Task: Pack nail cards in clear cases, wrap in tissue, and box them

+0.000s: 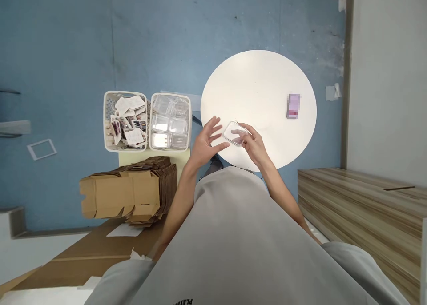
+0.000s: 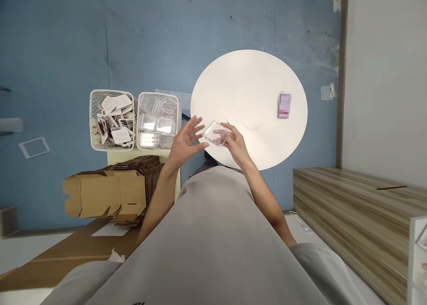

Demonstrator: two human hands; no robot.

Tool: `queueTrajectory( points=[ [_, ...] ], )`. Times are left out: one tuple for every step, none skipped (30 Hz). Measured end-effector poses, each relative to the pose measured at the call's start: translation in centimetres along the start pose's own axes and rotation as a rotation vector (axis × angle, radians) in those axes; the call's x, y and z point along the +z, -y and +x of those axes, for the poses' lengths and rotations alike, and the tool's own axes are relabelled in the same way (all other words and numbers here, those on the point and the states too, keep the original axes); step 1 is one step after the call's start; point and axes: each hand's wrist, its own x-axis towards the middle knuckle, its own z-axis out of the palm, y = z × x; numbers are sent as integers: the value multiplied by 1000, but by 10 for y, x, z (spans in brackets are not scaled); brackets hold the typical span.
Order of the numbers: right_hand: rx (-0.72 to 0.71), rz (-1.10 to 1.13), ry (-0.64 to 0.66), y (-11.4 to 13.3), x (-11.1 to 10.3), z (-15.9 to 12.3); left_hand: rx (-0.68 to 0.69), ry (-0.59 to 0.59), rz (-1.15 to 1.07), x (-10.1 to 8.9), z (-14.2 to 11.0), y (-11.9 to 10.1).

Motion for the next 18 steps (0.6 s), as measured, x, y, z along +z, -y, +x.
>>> queueTrajectory(
  points=[
    [8, 24, 20, 0, -5, -3, -19, 53, -84, 0, 2, 0],
    [16, 48, 45, 0, -9, -5, -31, 103, -157, 0, 4, 0],
    [25, 68, 70, 0, -12, -8, -39, 142, -213, 1, 6, 0],
    [34, 82, 95, 0, -14, -10, -44, 165, -251, 2, 7, 0],
    [38, 86, 115, 0, -16, -12, -51, 177, -275, 3, 8, 1],
    [37, 77, 130, 0, -17, -14, -58, 182, -288, 5, 9, 1],
    [29, 55, 139, 0, -18, -15, -65, 181, -295, 6, 10, 2],
    [15, 21, 143, 1, -19, -16, -73, 178, -298, 7, 10, 3],
    [-3, -23, 143, 2, -20, -17, -81, 175, -301, 7, 9, 4],
    [-22, -74, 142, 3, -20, -18, -90, 170, -309, 8, 9, 5],
    [-40, -126, 141, 4, -19, -20, -99, 166, -322, 8, 8, 6],
    [-54, -173, 144, 6, -19, -21, -108, 162, -336, 8, 6, 8],
    [-65, -213, 152, 8, -17, -23, -118, 158, -349, 8, 5, 9],
    [-74, -246, 165, 10, -16, -26, -129, 154, -359, 8, 3, 11],
    [-81, -271, 182, 12, -14, -28, -138, 150, -364, 8, 2, 13],
    [-88, -289, 198, 13, -11, -31, -147, 149, -365, 7, 0, 14],
    [-95, -302, 208, 14, -9, -34, -155, 153, -365, 7, -1, 15],
    [-101, -310, 211, 15, -7, -36, -162, 159, -364, 6, -2, 16]
  ],
)
